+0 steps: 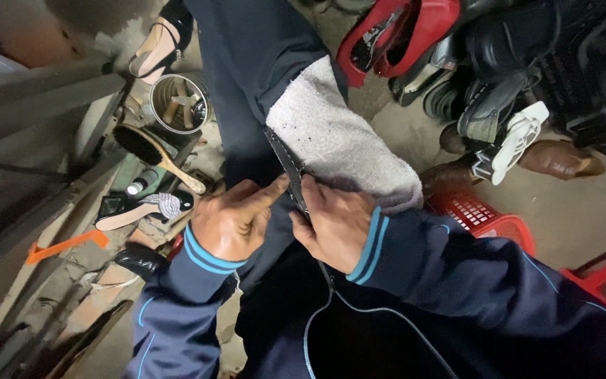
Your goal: The person stitches the sole of a black sandal using a needle and thread, repeatedly pulling the thread through the sole. They then apply a substance from a tin to the sole using a brush.
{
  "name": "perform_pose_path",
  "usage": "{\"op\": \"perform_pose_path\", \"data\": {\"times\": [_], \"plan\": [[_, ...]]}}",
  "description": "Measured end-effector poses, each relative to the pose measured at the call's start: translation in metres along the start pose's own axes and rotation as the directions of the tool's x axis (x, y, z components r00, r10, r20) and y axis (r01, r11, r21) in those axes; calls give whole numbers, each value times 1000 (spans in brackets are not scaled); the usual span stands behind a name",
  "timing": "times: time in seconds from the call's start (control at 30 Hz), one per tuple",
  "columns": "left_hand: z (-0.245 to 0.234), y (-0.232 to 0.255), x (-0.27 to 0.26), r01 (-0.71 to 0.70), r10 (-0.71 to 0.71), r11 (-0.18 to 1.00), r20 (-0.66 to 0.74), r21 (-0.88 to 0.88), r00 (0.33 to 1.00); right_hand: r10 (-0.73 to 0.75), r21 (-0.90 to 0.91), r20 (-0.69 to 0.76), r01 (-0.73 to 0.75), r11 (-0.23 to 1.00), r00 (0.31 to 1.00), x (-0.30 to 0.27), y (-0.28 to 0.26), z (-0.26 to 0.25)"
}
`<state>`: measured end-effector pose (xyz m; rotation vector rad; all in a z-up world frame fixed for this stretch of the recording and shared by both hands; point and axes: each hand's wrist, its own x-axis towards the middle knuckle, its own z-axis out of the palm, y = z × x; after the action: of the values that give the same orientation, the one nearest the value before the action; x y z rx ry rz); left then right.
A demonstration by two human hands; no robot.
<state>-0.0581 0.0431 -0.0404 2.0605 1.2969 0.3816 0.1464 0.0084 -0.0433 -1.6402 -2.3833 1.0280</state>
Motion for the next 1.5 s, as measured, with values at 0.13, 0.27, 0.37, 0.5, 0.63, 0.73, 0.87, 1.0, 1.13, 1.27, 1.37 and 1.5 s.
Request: {"op": "perform_pose_path", "data": {"times": [0.13, 0.27, 0.37, 0.5, 0.63, 0.73, 0.87, 1.0, 1.13, 1.27, 1.37, 1.5], "plan": [[0, -5, -5, 21, -24, 987, -14, -161, 1000, 12, 104, 38, -16, 994, 999, 7, -4, -21], [10, -10, -22, 41, -62, 978, -96, -203, 993, 107, 597, -167, 14, 802, 980, 7, 41, -15], [16, -12, -32, 25, -67, 977, -190, -213, 980, 252, 603, -310, -15, 798, 917, 8, 99, -20], [39, -29, -47, -29, -16, 975, -200, -221, 980, 177, -11, -425, -200, 980, 888, -5, 114, -42], [41, -15, -36, 4, -51, 981, -243, -192, 969, -81, -155, -559, -8, 988, 825, 16, 61, 2], [39, -9, -36, 0, -47, 984, -262, -178, 964, -200, -22, -457, 213, 977, 867, 20, 44, 20], [43, -7, -35, 69, -116, 983, -288, -169, 951, -245, 135, -529, 366, 921, 812, 22, 47, 30], [53, -12, -36, 99, -129, 989, -301, -114, 945, -106, 894, -203, 229, 386, 973, 14, 43, 8], [54, -14, -36, 105, -126, 991, -295, -85, 947, -147, 965, -186, 208, 157, 972, 20, 46, 1], [50, -8, -36, 107, -128, 990, -282, -90, 951, 33, 658, -95, 38, 752, 995, 34, 44, 9], [50, -9, -36, 94, -120, 990, -268, -108, 956, -12, 461, -116, 65, 885, 993, 37, 44, 19], [50, -15, -37, 64, -93, 990, -248, -124, 964, -102, 371, -131, 144, 918, 986, 38, 49, 35]]}}
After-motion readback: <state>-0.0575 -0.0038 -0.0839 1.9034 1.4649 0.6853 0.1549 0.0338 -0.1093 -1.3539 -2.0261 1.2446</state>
